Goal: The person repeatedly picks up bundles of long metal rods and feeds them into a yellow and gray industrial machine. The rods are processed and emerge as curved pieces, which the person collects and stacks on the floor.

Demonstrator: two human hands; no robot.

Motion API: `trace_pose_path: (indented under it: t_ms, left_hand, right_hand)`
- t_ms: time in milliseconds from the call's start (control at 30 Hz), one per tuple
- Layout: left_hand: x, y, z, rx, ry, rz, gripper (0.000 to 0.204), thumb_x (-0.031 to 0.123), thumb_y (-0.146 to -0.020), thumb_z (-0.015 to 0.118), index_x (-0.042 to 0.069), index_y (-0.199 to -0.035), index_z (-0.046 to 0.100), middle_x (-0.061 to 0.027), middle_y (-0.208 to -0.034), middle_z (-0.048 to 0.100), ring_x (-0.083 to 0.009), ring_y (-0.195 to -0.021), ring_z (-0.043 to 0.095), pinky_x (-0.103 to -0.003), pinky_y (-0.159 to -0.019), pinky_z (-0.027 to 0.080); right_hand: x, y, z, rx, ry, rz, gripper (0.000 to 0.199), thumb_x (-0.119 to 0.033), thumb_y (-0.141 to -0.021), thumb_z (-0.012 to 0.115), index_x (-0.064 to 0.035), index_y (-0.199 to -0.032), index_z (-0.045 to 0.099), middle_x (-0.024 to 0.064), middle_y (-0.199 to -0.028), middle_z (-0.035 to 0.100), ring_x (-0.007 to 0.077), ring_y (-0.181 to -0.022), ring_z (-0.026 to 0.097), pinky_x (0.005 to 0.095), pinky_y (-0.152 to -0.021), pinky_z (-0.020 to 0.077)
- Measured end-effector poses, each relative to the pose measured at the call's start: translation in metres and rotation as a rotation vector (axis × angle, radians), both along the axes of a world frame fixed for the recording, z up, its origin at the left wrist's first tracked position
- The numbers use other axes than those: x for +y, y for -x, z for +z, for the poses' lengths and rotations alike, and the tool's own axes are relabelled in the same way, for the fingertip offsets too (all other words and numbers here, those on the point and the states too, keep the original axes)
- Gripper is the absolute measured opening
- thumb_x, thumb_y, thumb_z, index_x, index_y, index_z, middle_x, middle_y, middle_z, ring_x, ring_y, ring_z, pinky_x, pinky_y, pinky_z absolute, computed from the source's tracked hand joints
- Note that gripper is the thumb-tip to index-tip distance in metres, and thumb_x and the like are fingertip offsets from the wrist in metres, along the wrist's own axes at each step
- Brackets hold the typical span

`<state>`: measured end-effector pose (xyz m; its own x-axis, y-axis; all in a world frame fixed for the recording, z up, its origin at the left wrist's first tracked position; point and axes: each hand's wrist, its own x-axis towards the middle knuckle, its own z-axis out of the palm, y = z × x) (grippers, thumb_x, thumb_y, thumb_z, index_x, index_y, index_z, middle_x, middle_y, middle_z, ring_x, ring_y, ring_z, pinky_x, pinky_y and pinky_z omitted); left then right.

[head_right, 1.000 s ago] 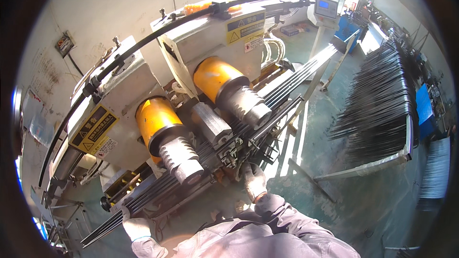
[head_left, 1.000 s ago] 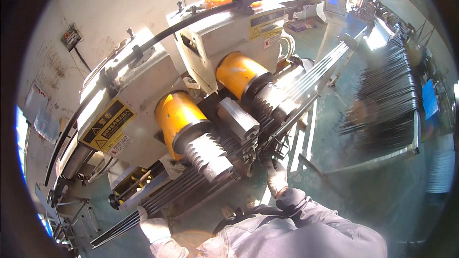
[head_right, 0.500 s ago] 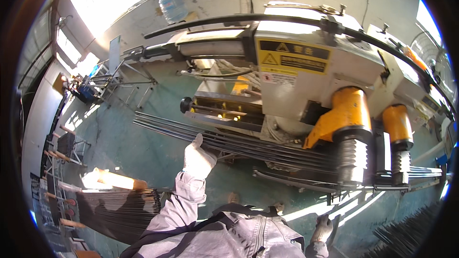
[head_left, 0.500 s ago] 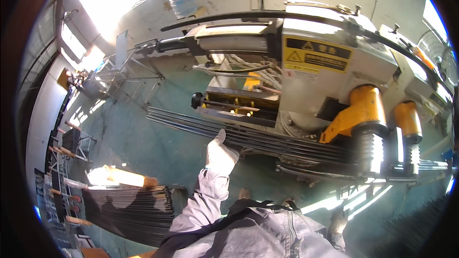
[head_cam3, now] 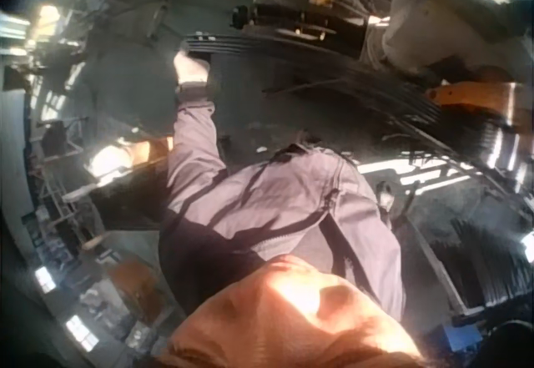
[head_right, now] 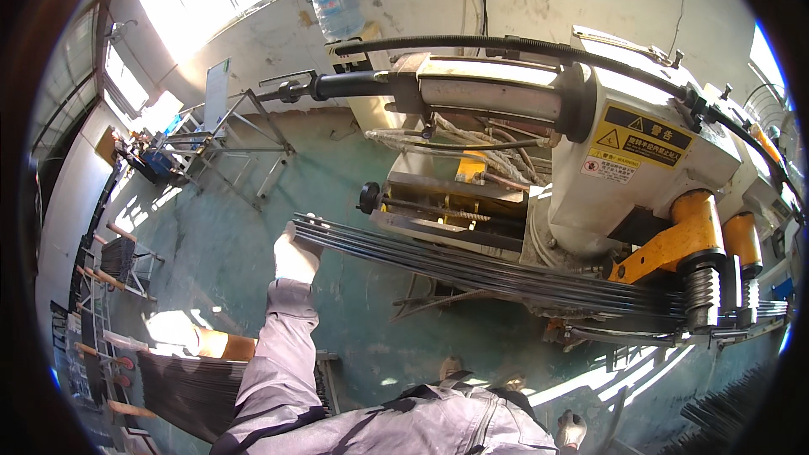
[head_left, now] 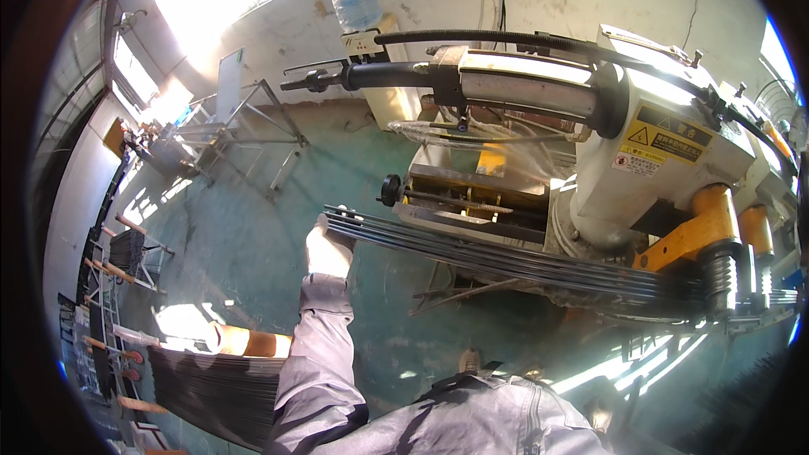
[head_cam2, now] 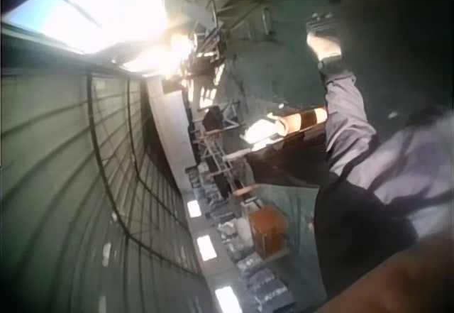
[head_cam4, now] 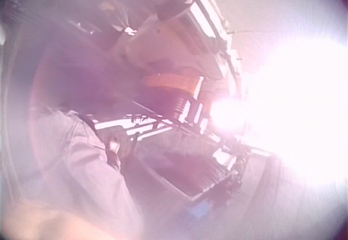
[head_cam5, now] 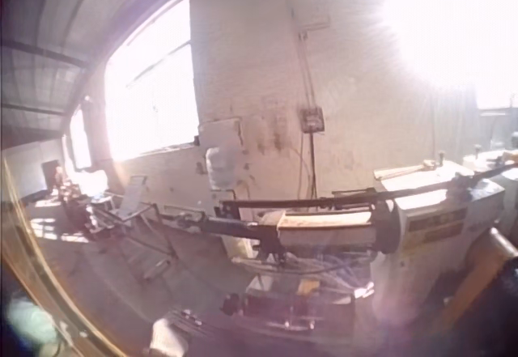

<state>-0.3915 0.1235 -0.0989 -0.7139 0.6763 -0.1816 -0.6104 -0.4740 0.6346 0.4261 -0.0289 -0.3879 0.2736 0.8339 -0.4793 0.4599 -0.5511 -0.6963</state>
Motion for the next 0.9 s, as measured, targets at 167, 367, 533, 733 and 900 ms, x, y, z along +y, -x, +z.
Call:
trace_pose_path:
  t_ms: [167,367,533,733,900]
  left_hand:
    - [-0.005,0.019,0.006,0.049,0.017,-0.045,0.024,0.028,-0.112,0.057,0.006,-0.119,0.067,-0.0163,-0.118,0.074,-0.0365,-0.111,0.072,-0.056,-0.101,0.06]
    - [-0.012,0.026,0.002,0.023,0.019,-0.139,0.034,0.03,-0.11,0.074,0.025,-0.143,0.07,-0.0164,-0.137,0.071,-0.0381,-0.125,0.069,-0.067,-0.105,0.058]
    - [-0.029,0.033,0.001,0.199,0.263,-0.187,0.042,0.043,-0.117,0.064,0.03,-0.157,0.062,-0.0134,-0.135,0.074,-0.0367,-0.119,0.072,-0.066,-0.104,0.061]
    - [-0.024,0.022,0.012,0.29,0.337,-0.212,0.056,0.061,-0.116,0.054,0.024,-0.158,0.061,-0.009,-0.136,0.074,-0.0335,-0.117,0.072,-0.057,-0.099,0.06]
    - [-0.005,0.002,-0.001,0.18,0.3,-0.002,0.064,0.063,-0.118,0.044,0.01,-0.145,0.069,-0.0128,-0.136,0.074,-0.0293,-0.119,0.071,-0.048,-0.112,0.056]
  right_hand:
    - [-0.004,0.022,0.012,0.135,-0.038,-0.178,0.038,-0.029,-0.104,0.073,0.0062,-0.088,0.073,0.0088,-0.075,0.072,0.0181,-0.069,0.065,0.0358,-0.066,0.0509]
    - [0.002,0.021,0.061,-0.042,-0.134,0.055,0.04,-0.03,-0.099,0.07,0.0056,-0.081,0.073,0.009,-0.074,0.072,0.0194,-0.068,0.063,0.0374,-0.067,0.0492]
    - [-0.003,0.016,0.082,-0.166,0.138,0.0,0.042,-0.035,-0.101,0.068,0.0027,-0.086,0.078,0.0084,-0.072,0.072,0.0201,-0.069,0.066,0.0391,-0.067,0.0517]
    - [0.021,0.022,0.081,-0.089,0.232,-0.055,0.051,-0.043,-0.098,0.07,0.0042,-0.114,0.083,0.0227,-0.104,0.084,0.0357,-0.1,0.08,0.0447,-0.094,0.0587]
    - [0.068,0.023,0.096,-0.113,0.146,0.088,0.05,-0.046,-0.101,0.069,0.0017,-0.112,0.083,0.02,-0.105,0.083,0.0339,-0.102,0.077,0.0429,-0.095,0.0569]
